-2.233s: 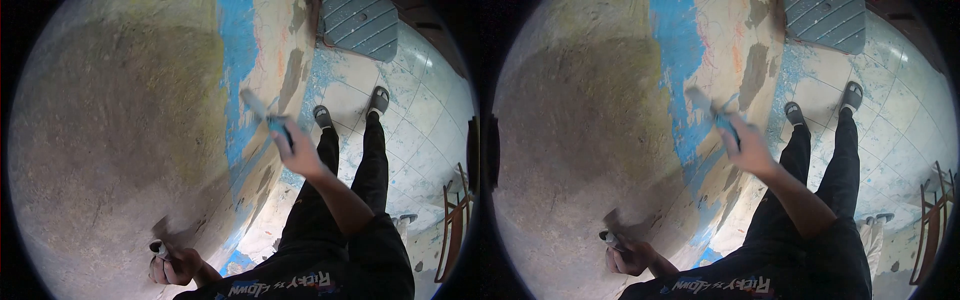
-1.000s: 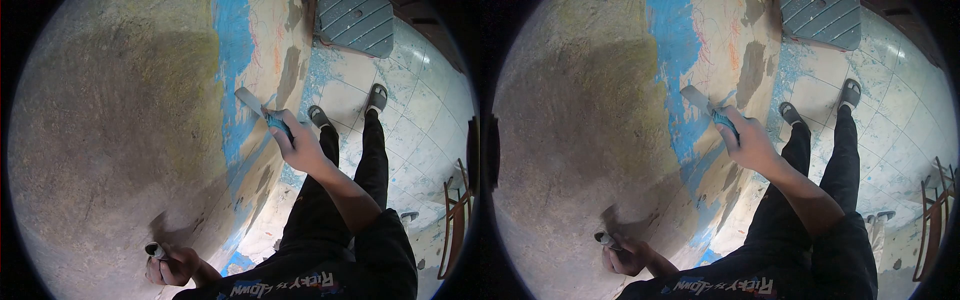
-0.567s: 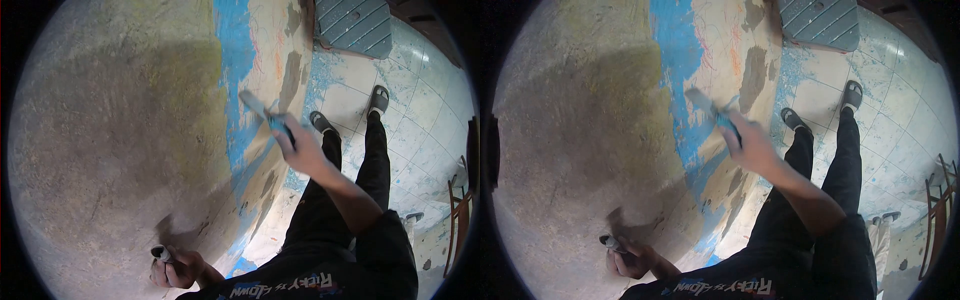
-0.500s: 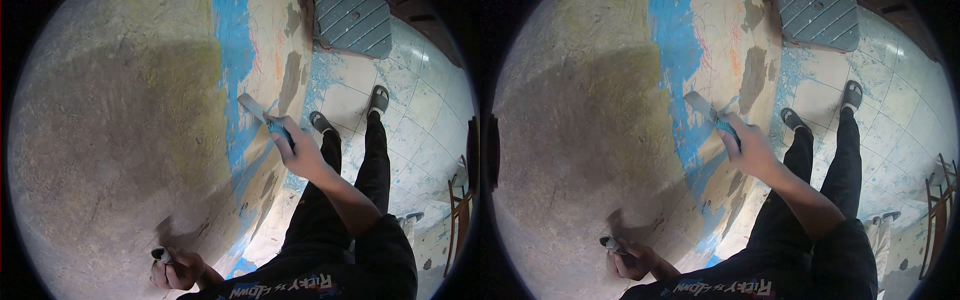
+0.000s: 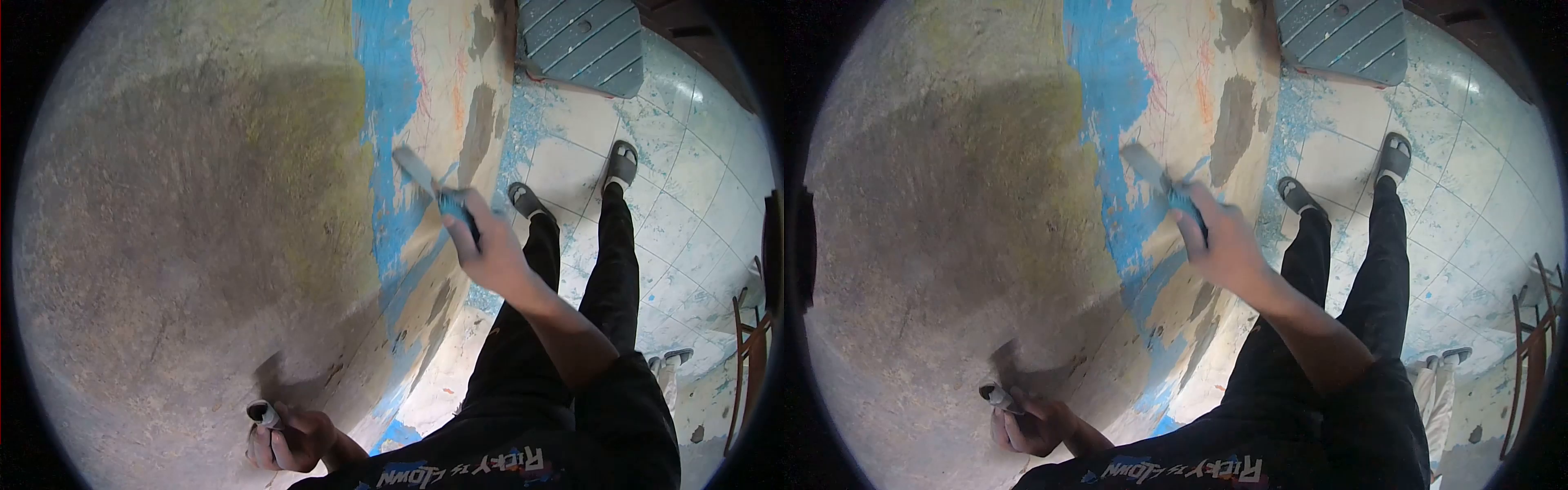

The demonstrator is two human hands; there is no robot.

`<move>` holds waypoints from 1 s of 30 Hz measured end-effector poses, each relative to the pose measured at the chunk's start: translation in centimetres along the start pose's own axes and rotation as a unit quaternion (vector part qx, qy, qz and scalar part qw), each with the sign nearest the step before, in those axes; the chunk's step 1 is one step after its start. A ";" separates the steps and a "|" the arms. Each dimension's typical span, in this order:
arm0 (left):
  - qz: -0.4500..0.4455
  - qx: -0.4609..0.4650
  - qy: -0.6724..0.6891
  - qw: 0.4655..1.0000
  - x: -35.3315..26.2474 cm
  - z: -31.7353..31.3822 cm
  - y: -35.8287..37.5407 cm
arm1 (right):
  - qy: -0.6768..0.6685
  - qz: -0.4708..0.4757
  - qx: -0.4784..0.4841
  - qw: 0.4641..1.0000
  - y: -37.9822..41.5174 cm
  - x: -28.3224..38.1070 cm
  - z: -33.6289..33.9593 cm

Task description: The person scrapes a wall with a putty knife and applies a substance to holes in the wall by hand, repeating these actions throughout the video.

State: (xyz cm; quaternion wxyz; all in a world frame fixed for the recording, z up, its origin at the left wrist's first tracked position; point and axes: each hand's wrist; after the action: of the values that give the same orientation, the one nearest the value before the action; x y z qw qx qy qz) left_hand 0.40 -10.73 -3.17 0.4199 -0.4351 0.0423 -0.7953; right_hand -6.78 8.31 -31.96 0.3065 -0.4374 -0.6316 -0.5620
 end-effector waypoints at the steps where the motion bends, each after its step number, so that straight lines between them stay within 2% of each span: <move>1: 0.029 -0.016 0.023 0.999 -0.2 -0.3 0.1 | -0.008 -0.015 0.011 1.000 0.4 -0.1 0.1; 5: 0.004 0.001 0.002 1.000 0.0 -0.1 -0.2 | -0.002 -0.022 0.029 0.999 0.0 -0.7 0.7; 8: 0.003 -0.015 0.033 0.999 0.3 0.0 0.2 | -0.008 0.015 0.009 1.000 0.7 -1.4 0.1; 14: 0.020 -0.015 -0.020 0.999 -0.1 -0.1 0.3 | 0.013 0.002 -0.005 1.000 -0.7 -0.2 0.2; 21: 0.030 -0.015 -0.003 0.999 -0.1 0.1 0.4 | 0.008 -0.002 0.019 1.000 -0.8 -1.0 0.7; 26: 0.038 -0.017 -0.003 0.999 -0.2 -0.1 0.5 | 0.013 0.036 0.009 0.999 -0.6 -1.1 0.5; 30: 0.047 -0.030 0.004 0.998 -0.2 -0.2 0.7 | 0.001 -0.011 0.015 1.000 0.1 -1.0 0.3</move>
State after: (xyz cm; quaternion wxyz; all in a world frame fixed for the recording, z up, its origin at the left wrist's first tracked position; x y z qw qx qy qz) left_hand 0.74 -11.10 -3.77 0.4434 -0.4420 0.0883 -0.7748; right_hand -6.19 8.39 -32.84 0.3070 -0.4255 -0.6444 -0.5563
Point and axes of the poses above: each hand's wrist, its own y-axis away from the middle knuckle, its own z-axis out of the back of the hand, x = y × z, and after that the axes turned 10 degrees about -x, right-handed
